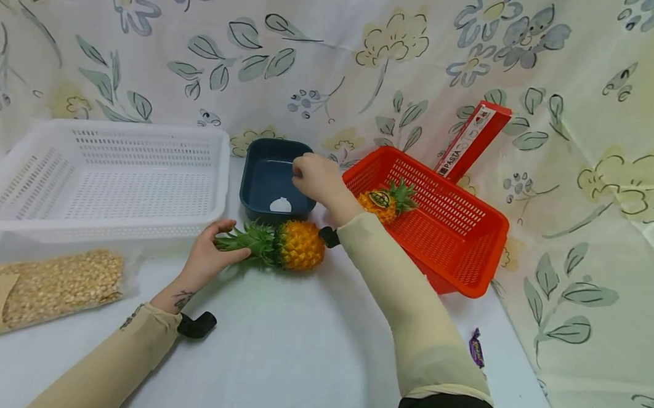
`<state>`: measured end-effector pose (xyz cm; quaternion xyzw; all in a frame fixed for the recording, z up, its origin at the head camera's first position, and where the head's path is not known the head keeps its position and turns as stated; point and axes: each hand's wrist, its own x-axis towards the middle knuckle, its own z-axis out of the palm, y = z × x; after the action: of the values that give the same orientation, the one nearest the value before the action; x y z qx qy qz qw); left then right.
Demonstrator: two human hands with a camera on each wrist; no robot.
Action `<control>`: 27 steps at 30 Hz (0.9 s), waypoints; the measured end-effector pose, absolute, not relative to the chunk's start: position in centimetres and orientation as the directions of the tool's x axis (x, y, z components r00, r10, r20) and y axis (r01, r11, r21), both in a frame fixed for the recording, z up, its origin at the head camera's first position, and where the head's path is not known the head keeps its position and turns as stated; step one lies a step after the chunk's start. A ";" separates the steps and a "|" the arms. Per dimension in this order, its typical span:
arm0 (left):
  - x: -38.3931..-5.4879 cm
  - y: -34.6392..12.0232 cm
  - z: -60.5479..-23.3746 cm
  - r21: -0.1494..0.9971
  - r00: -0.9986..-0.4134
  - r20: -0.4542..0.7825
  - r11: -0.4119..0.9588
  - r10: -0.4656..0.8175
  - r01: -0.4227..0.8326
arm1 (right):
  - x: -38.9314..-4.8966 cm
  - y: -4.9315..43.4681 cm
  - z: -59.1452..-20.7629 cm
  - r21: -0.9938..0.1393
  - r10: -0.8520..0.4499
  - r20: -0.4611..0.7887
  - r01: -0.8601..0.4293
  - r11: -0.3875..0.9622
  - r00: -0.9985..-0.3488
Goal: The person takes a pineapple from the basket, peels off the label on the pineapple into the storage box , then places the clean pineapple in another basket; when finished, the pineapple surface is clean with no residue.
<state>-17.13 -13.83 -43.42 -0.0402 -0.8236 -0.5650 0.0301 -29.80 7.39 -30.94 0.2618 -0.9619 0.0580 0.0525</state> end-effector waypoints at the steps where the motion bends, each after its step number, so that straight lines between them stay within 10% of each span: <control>1: -17.2 -13.8 -43.4 0.929 -0.995 0.094 0.358 0.033 0.100 | -29.6 7.7 -30.8 -0.117 -0.477 0.143 -0.493 0.862 -0.867; 7: -17.2 -13.8 -43.6 0.930 -0.995 0.093 0.353 0.031 0.098 | -27.9 10.0 -30.2 -0.456 -0.289 0.279 -0.391 0.800 -0.916; 13: -17.2 -13.9 -43.6 0.923 -0.994 0.100 0.370 0.034 0.106 | -25.5 12.6 -31.1 -0.797 -0.056 0.408 -0.385 0.465 -0.911; 27: -17.1 -13.8 -43.3 0.928 -0.995 0.094 0.359 0.029 0.098 | -20.0 15.4 -38.1 -0.966 0.347 0.226 -0.254 -0.036 -0.910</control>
<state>-17.13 -13.78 -43.28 -0.0387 -0.8239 -0.5646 0.0307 -19.98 15.39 -38.12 -0.0349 -0.6620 0.7189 0.2089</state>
